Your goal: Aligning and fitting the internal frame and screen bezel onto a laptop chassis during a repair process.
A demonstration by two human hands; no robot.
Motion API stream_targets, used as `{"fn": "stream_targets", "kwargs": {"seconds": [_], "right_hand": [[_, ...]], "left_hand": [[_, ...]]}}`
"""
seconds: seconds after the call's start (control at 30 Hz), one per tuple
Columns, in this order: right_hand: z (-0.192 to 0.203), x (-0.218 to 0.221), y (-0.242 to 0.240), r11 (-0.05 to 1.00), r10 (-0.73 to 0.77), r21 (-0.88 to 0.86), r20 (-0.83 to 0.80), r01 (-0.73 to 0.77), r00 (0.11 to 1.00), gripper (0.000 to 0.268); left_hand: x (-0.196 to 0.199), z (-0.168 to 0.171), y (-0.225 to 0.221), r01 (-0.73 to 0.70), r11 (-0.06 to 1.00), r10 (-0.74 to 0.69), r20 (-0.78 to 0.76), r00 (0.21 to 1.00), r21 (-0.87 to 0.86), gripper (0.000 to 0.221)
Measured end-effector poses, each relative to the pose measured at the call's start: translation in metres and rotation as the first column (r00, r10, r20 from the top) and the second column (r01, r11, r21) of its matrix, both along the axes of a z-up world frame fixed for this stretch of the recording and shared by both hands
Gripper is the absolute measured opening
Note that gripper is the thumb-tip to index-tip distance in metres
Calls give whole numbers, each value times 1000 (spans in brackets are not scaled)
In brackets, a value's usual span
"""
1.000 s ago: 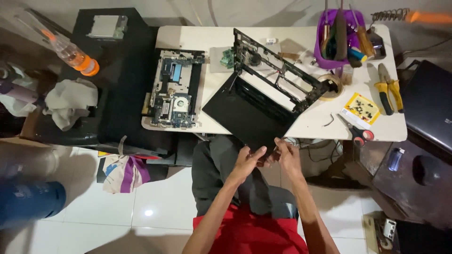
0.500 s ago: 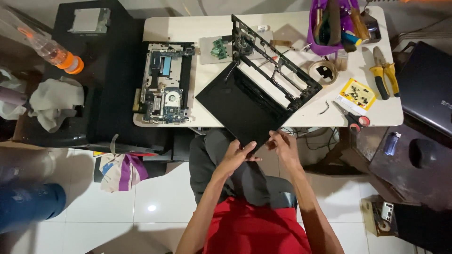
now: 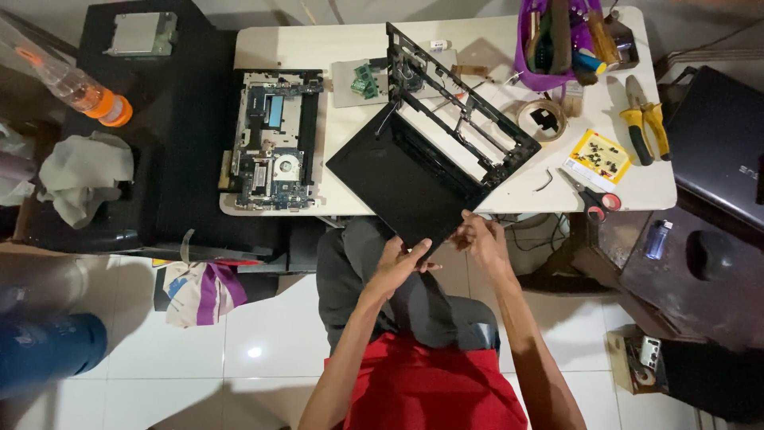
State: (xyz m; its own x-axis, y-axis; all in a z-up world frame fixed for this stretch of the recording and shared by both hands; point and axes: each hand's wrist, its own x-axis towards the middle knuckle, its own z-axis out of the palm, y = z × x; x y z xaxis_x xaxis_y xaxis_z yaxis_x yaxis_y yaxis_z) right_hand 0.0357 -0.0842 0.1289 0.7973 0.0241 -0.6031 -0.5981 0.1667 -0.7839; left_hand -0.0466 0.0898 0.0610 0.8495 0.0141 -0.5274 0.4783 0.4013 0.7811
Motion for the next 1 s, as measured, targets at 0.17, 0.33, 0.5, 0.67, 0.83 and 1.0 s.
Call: {"fn": "stream_targets", "kwargs": {"seconds": [0.17, 0.33, 0.5, 0.67, 0.83, 1.0], "right_hand": [[-23, -1, -1, 999, 6, -48, 85, -2, 996, 22], [-16, -2, 2, 997, 5, -80, 102, 3, 995, 28], [-8, 4, 2, 1000, -13, -20, 0, 13, 1000, 33], [-4, 5, 4, 1000, 13, -21, 37, -12, 999, 36], [-9, 5, 5, 997, -15, -70, 55, 19, 998, 35], [23, 0, 2, 972, 105, -215, 16, -99, 994, 36]], "left_hand": [[5, 35, -3, -5, 1000, 5, 6, 1000, -30, 37], [5, 18, -8, -6, 1000, 5, -23, 1000, -23, 36], [6, 20, -18, -111, 992, 107, -70, 992, -62, 42], [5, 36, -19, -106, 994, 105, -48, 993, -4, 35], [6, 52, -19, -74, 996, 77, -47, 996, 58, 24], [-7, 112, 1, 170, 984, -158, -211, 965, 43, 42]]}}
